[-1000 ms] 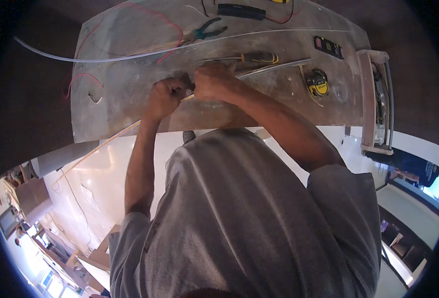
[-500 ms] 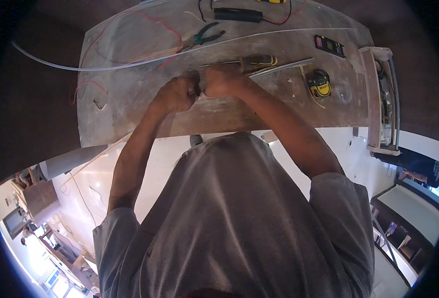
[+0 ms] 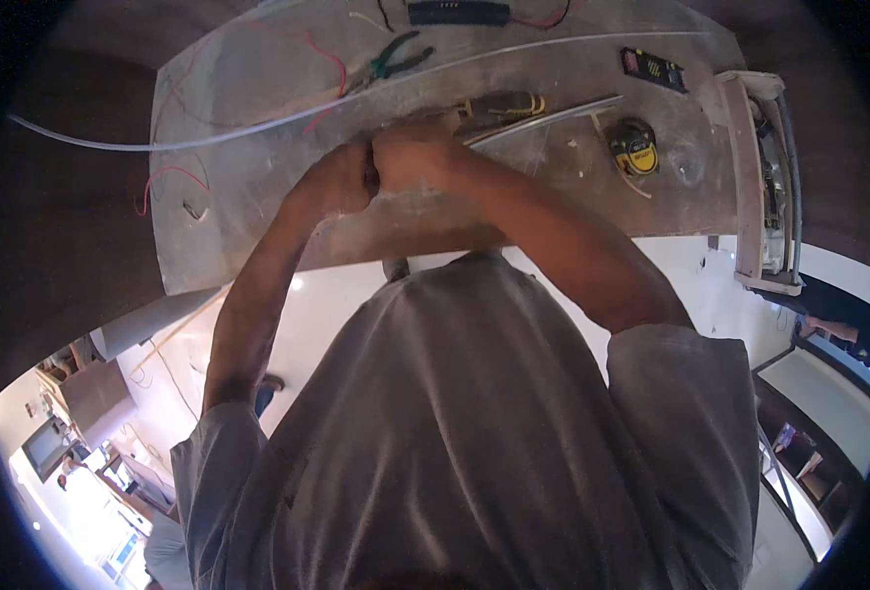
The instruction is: The person prepares and applies an LED strip to the edge of a wooden surface, using their hands to press it down and align it along the length of the board.
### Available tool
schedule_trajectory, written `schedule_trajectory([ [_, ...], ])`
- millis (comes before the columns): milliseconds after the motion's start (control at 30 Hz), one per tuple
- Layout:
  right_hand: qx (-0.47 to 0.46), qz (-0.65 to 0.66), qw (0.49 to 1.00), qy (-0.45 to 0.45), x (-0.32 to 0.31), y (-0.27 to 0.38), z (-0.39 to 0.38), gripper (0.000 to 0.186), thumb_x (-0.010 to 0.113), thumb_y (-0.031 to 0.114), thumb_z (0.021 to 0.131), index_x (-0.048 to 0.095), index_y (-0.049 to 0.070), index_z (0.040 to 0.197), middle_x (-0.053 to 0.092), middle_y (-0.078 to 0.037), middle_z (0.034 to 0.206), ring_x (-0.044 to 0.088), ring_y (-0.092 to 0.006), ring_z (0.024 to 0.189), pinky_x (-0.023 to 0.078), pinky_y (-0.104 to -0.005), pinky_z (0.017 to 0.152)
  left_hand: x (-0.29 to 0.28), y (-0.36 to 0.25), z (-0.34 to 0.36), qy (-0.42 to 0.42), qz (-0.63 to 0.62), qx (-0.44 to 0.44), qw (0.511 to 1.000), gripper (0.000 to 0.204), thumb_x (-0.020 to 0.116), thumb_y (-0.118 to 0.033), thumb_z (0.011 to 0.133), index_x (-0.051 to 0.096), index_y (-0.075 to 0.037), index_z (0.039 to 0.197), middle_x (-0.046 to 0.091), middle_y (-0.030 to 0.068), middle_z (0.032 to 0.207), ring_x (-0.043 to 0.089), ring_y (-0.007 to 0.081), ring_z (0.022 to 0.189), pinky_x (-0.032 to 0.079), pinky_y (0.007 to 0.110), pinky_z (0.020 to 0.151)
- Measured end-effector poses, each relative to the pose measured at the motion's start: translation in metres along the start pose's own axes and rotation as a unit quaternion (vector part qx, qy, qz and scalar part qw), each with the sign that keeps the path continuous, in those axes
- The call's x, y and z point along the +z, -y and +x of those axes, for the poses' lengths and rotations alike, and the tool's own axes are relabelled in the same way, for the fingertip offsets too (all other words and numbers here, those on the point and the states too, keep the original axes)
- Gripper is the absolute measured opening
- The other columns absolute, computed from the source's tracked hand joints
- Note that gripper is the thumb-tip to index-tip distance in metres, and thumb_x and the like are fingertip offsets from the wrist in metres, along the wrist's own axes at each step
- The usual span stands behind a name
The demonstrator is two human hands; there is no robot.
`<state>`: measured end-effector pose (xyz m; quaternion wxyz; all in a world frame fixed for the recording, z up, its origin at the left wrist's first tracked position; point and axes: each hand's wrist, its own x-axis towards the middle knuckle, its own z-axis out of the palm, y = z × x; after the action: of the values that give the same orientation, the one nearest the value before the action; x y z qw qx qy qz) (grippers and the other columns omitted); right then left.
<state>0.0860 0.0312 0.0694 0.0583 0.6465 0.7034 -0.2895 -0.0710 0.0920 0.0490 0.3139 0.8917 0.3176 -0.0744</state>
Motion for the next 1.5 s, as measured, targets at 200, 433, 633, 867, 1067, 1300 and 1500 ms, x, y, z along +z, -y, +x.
schedule_trajectory([
  [200,0.078,0.026,0.996,0.030,-0.004,-0.006,-0.003,0.032,0.071,0.019,0.082,0.082,0.000,0.106,0.077,-0.024,0.113,0.077,-0.0381,0.105,0.059,-0.0501,0.088,-0.026,-0.009,0.012,0.135,-0.017,0.022,0.990,0.040,0.071,-0.010,0.079,0.070,0.002,0.117,0.075,0.0275,0.109,0.074,0.0380,0.100,0.057,0.047,0.089],
  [433,-0.007,0.033,0.999,0.021,0.005,-0.033,0.000,0.027,0.070,0.015,0.076,0.078,-0.005,0.094,0.075,-0.029,0.098,0.076,-0.0417,0.094,0.059,-0.0506,0.081,-0.008,-0.009,0.017,0.128,0.096,-0.029,0.987,0.034,0.067,-0.010,0.080,0.075,0.003,0.110,0.074,0.0291,0.112,0.073,0.0423,0.108,0.059,0.048,0.093],
  [633,-0.017,0.046,0.999,0.016,0.003,-0.018,-0.001,0.030,0.074,0.019,0.077,0.080,0.000,0.100,0.077,-0.025,0.101,0.077,-0.0403,0.098,0.059,-0.0502,0.084,-0.018,-0.033,0.012,0.150,0.148,-0.078,0.974,0.037,0.067,-0.012,0.081,0.075,-0.001,0.116,0.075,0.0249,0.119,0.072,0.0396,0.116,0.058,0.052,0.099],
  [867,0.041,0.012,0.999,-0.001,0.000,-0.019,0.000,0.029,0.071,0.014,0.078,0.081,-0.001,0.101,0.077,-0.027,0.103,0.076,-0.0413,0.101,0.060,-0.0500,0.086,-0.018,-0.007,0.025,0.082,-0.057,0.012,0.995,0.031,0.073,-0.014,0.078,0.076,0.001,0.106,0.076,0.0249,0.110,0.073,0.0414,0.109,0.058,0.050,0.092],
  [1067,0.020,0.033,0.999,0.022,-0.008,-0.024,-0.009,0.033,0.076,0.023,0.079,0.080,-0.001,0.101,0.077,-0.025,0.107,0.075,-0.0410,0.104,0.058,-0.0502,0.090,0.011,0.016,0.033,0.061,0.020,0.028,0.998,0.032,0.075,-0.014,0.077,0.075,0.001,0.105,0.075,0.0265,0.103,0.073,0.0422,0.101,0.057,0.049,0.088],
  [1300,-0.080,0.047,0.995,-0.036,-0.021,-0.101,-0.048,0.036,0.081,0.036,0.082,0.077,0.000,0.090,0.074,-0.021,0.087,0.073,-0.0420,0.084,0.055,-0.0533,0.080,-0.017,-0.023,0.028,0.168,0.075,-0.082,0.980,0.022,0.068,-0.012,0.080,0.079,0.000,0.093,0.078,0.0235,0.097,0.078,0.0361,0.094,0.062,0.049,0.085],
  [1500,-0.071,0.067,0.995,0.007,-0.044,-0.149,-0.070,0.036,0.081,0.030,0.084,0.068,-0.002,0.080,0.068,-0.023,0.082,0.065,-0.0400,0.076,0.047,-0.0532,0.071,-0.008,-0.015,0.035,0.205,0.118,-0.064,0.970,0.020,0.068,-0.012,0.083,0.080,0.000,0.094,0.079,0.0211,0.092,0.079,0.0338,0.087,0.062,0.047,0.083],
])
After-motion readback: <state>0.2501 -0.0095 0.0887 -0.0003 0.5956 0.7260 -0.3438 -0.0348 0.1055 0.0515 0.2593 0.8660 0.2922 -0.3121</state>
